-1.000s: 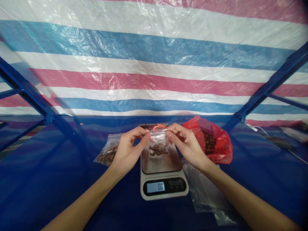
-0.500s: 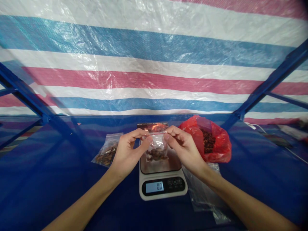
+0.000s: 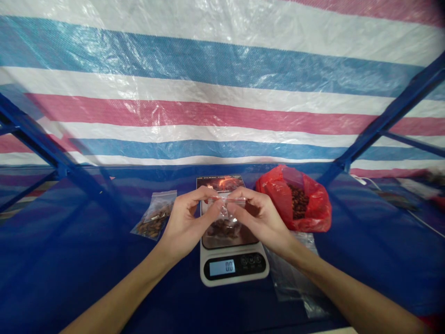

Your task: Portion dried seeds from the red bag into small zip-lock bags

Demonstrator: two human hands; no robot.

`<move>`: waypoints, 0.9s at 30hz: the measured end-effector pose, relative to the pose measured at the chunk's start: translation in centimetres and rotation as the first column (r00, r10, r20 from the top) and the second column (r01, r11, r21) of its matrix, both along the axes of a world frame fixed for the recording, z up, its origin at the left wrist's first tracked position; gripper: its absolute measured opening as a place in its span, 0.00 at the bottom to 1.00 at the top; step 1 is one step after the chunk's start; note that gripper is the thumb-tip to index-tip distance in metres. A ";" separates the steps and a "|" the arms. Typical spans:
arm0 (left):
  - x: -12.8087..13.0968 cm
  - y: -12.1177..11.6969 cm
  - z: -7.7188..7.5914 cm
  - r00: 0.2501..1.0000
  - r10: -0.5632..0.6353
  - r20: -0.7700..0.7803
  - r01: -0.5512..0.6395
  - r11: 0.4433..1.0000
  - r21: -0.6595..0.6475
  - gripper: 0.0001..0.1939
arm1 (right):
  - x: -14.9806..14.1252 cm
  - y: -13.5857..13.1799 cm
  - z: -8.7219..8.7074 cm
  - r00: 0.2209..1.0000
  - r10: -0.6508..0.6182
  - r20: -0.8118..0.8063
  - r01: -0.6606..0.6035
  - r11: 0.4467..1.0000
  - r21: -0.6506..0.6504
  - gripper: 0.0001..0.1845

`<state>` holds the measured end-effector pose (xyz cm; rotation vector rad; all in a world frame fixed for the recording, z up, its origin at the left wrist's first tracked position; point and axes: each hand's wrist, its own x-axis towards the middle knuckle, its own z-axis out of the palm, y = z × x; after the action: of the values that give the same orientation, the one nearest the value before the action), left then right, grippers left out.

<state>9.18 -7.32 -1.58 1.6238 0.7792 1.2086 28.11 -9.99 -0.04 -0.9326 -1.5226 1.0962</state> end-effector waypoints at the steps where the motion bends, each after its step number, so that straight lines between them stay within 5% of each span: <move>1: 0.0 -0.1 0.0 1.000 -0.016 -0.021 0.016 1.000 0.008 0.07 | -0.1 -0.1 0.0 1.000 0.012 0.007 -0.012 1.000 -0.005 0.14; 15: -0.6 -0.5 1.6 0.997 0.040 -0.058 -0.030 0.987 0.160 0.07 | 2.1 0.1 1.9 0.973 -0.028 0.230 -0.018 0.981 0.195 0.10; 21: -1.1 -0.5 2.0 0.979 0.100 -0.179 -0.016 0.909 0.416 0.01 | 1.7 -0.6 1.6 0.967 -0.068 0.247 0.004 0.968 0.251 0.08; 27: -1.1 -0.4 2.7 0.970 0.130 -0.205 -0.041 0.920 0.389 0.05 | 1.7 -0.6 1.5 0.907 -0.090 0.411 -0.080 0.922 0.378 0.09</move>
<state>8.09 -7.74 1.07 2.0972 0.7976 1.3112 29.80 -10.61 1.41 -0.9273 -2.0008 0.5639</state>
